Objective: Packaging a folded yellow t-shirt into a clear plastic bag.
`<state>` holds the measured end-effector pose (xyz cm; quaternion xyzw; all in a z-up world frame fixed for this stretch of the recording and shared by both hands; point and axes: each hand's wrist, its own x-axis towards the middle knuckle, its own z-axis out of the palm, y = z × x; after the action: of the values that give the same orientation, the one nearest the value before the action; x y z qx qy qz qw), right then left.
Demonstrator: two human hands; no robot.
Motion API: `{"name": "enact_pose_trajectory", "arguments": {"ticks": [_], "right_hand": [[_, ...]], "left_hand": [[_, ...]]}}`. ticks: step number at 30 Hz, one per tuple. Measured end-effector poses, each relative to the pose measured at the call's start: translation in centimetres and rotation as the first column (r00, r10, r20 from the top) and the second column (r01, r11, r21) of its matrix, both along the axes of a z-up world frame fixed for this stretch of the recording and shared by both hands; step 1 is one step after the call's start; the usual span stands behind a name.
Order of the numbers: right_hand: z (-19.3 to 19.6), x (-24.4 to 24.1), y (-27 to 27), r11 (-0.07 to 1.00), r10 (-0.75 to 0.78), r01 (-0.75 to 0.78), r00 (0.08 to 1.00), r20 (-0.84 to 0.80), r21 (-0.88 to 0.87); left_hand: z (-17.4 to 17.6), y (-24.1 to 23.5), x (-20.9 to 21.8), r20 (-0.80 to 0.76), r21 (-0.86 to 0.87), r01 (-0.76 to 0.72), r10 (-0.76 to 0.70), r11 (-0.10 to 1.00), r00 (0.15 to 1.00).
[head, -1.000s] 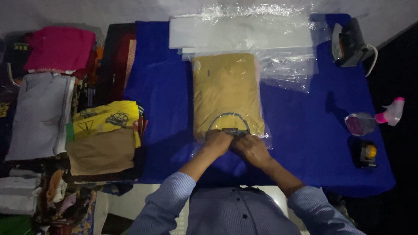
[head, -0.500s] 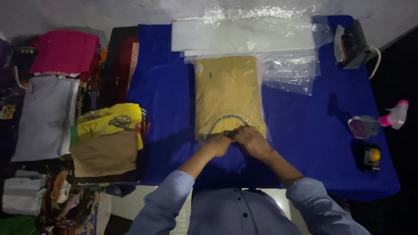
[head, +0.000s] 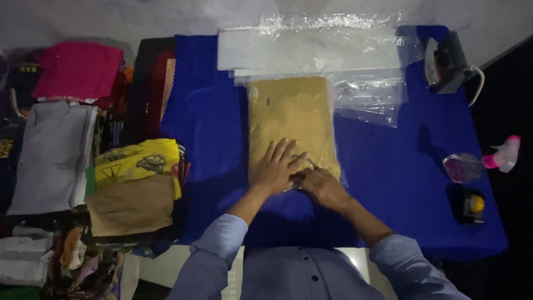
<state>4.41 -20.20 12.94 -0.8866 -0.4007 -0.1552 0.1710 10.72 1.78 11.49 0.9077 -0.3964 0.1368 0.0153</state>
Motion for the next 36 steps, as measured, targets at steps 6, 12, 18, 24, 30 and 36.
{"name": "enact_pose_trajectory", "arguments": {"ticks": [6, 12, 18, 24, 30, 36], "right_hand": [[3.1, 0.8, 0.9, 1.0, -0.001, 0.0, 1.0, 0.026, 0.029], [1.6, 1.6, 0.9, 0.995, -0.098, 0.099, 0.994, -0.043, 0.019], [1.4, 2.1, 0.6, 0.993, -0.067, 0.08, 0.987, -0.145, 0.087], [3.5, 2.0, 1.2, 0.989, -0.105, 0.126, 0.969, -0.222, 0.083], [2.5, 2.2, 1.0, 0.983, -0.132, 0.166, 0.931, -0.341, 0.074], [7.1, 1.2, 1.7, 0.978, -0.173, 0.205, 0.9, -0.4, 0.04]], "left_hand": [[0.6, -0.6, -0.9, -0.108, 0.057, -0.039, 0.045, 0.998, 0.993], [0.0, 0.3, -0.5, -0.054, -0.234, 0.076, -0.091, 0.969, 0.994], [-0.5, 1.2, 0.3, -0.326, -0.528, 0.061, -0.268, 0.847, 0.906], [1.9, 1.5, -0.2, -0.324, -0.498, 0.079, -0.27, 0.864, 0.907], [-3.3, 0.1, 1.0, -0.238, -0.374, 0.049, -0.147, 0.926, 0.96], [-1.5, 0.3, 1.5, -0.434, -0.331, -0.014, -0.139, 0.944, 0.89]]}}
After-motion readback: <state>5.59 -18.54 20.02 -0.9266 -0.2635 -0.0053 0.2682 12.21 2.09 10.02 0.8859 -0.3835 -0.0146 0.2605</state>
